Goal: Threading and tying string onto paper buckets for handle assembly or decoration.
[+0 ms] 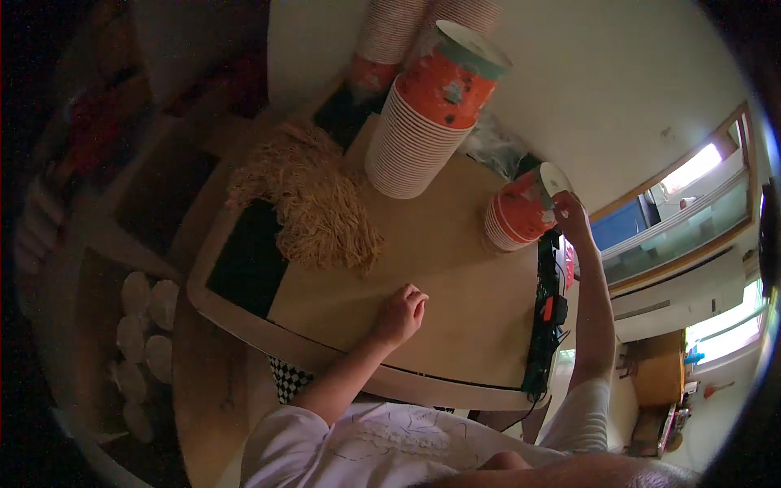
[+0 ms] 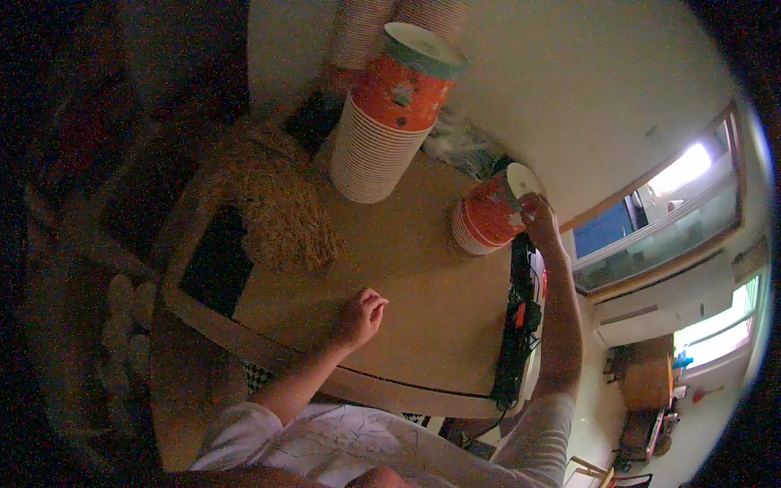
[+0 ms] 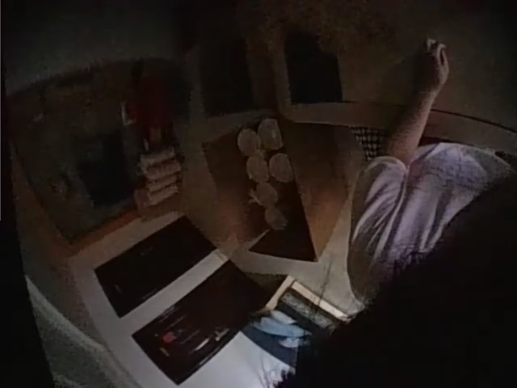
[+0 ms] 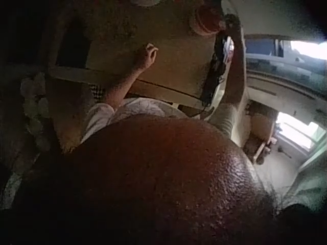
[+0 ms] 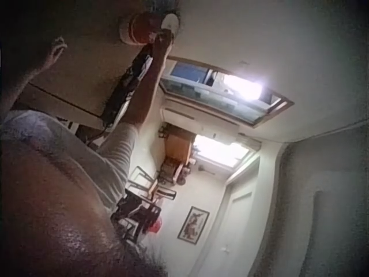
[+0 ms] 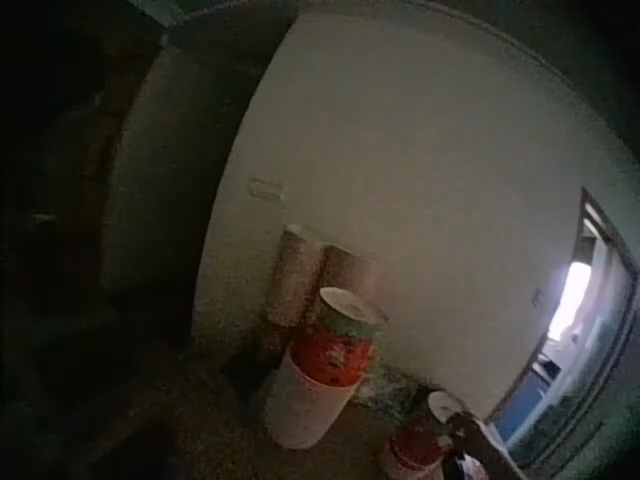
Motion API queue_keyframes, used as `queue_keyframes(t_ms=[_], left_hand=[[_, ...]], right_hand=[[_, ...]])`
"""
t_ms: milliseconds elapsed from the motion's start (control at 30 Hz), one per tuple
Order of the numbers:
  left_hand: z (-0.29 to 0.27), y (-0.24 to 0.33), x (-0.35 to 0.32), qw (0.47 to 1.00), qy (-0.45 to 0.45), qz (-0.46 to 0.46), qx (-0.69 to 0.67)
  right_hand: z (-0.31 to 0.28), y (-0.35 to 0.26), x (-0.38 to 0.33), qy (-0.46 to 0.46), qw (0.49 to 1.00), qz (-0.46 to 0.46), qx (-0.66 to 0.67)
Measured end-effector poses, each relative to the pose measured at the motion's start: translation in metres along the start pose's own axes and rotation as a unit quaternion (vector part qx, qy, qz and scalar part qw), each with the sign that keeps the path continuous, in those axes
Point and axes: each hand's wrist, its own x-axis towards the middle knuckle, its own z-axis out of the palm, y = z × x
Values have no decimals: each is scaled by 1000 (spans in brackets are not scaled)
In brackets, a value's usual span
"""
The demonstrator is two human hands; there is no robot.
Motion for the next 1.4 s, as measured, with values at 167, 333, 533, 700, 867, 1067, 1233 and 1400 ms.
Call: queue_keyframes(t_ms=[167, 333, 533, 700, 867, 1067, 1233, 1400], left_hand=[[5, -3, -2, 999, -17, -20, -27], [3, 0, 0, 1000, -11, -10, -9], [3, 1, 1, 999, -23, -17, -23], [2, 4, 4, 999, -21, -21, -21], [1, 4, 4, 999, -29, -16, -11], [5, 0, 2, 999, -17, -17, -24], [3, 1, 2, 999, -22, -15, -23], [0, 8, 3, 999, -28, -20, -23]], right_hand=[[4, 9, -3, -16, 1000, 12, -1], [6, -1, -3, -17, 999, 35, 8], [2, -5, -2, -24, 996, 84, -4], [4, 13, -3, 17, 999, 16, 31], [4, 12, -1, 64, 998, -21, 16], [5, 6, 3, 67, 998, 11, -9], [11, -6, 3, 28, 998, 57, -17], [13, -11, 1, 14, 995, 88, -35]])
